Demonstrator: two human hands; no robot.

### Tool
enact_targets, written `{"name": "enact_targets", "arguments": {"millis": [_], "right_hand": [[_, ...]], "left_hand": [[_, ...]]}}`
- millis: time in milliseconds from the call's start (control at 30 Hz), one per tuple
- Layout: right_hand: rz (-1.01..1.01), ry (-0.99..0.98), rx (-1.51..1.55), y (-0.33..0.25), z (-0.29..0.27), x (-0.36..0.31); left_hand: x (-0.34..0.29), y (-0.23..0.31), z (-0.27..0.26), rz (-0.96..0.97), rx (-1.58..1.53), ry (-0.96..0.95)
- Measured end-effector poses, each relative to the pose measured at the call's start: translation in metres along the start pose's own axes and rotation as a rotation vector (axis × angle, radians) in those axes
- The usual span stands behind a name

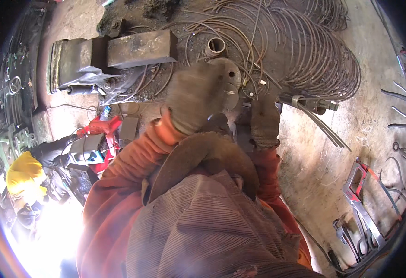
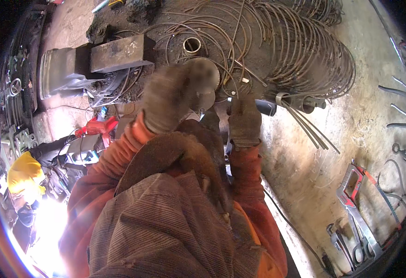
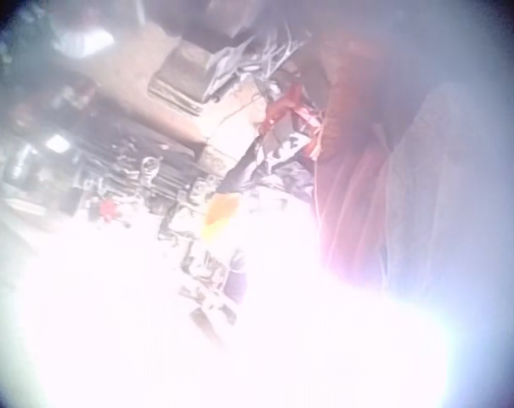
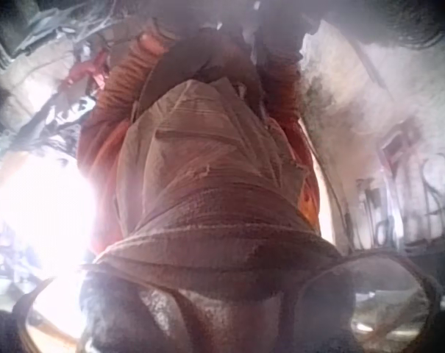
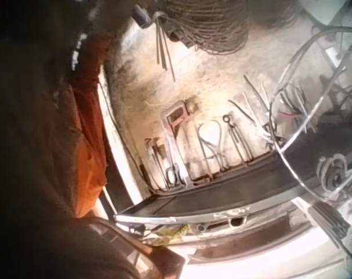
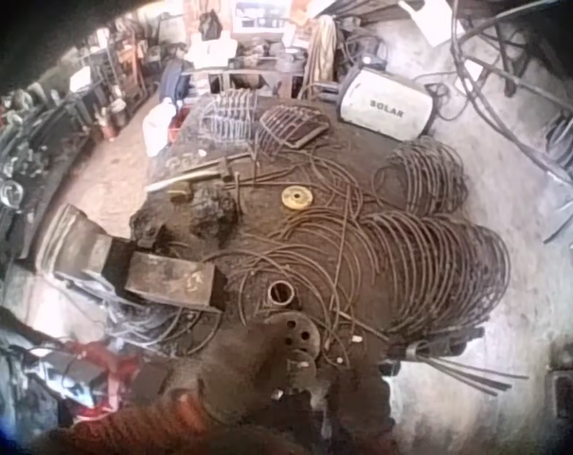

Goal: The person bends and shapes metal wire using a cylindrical jig mounted in a vise, followed by hammering the wire to achieve a specific curve.

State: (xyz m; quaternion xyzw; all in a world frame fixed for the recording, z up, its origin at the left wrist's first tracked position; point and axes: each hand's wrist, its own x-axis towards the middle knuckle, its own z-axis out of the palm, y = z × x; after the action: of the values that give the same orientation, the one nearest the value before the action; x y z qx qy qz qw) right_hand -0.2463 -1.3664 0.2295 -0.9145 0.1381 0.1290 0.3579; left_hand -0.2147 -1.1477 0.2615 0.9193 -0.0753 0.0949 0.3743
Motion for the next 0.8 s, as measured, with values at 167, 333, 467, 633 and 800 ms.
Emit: {"name": "enact_targets", "arguments": {"millis": [167, 333, 467, 633, 800], "right_hand": [[-0.170, -0.103, -0.272, 0.023, 0.005, 0.011], [-0.484, 0.046, -0.252, 0.053, 0.020, 0.006], [-0.194, 0.025, -0.027, 0.074, 0.049, 0.003], [-0.095, 0.218, 0.549, 0.105, 0.091, 0.001], [-0.051, 0.267, 0.565, 0.101, 0.096, -0.007]], "left_hand": [[0.015, 0.042, 0.081, 0.346, 0.053, -0.250], [0.042, 0.049, 0.090, 0.449, 0.201, -0.500], [0.041, 0.036, 0.083, 0.531, -0.012, -0.504], [0.037, 0.033, 0.088, 0.582, -0.019, -0.486], [0.040, 0.032, 0.082, 0.549, -0.058, -0.583]]}}
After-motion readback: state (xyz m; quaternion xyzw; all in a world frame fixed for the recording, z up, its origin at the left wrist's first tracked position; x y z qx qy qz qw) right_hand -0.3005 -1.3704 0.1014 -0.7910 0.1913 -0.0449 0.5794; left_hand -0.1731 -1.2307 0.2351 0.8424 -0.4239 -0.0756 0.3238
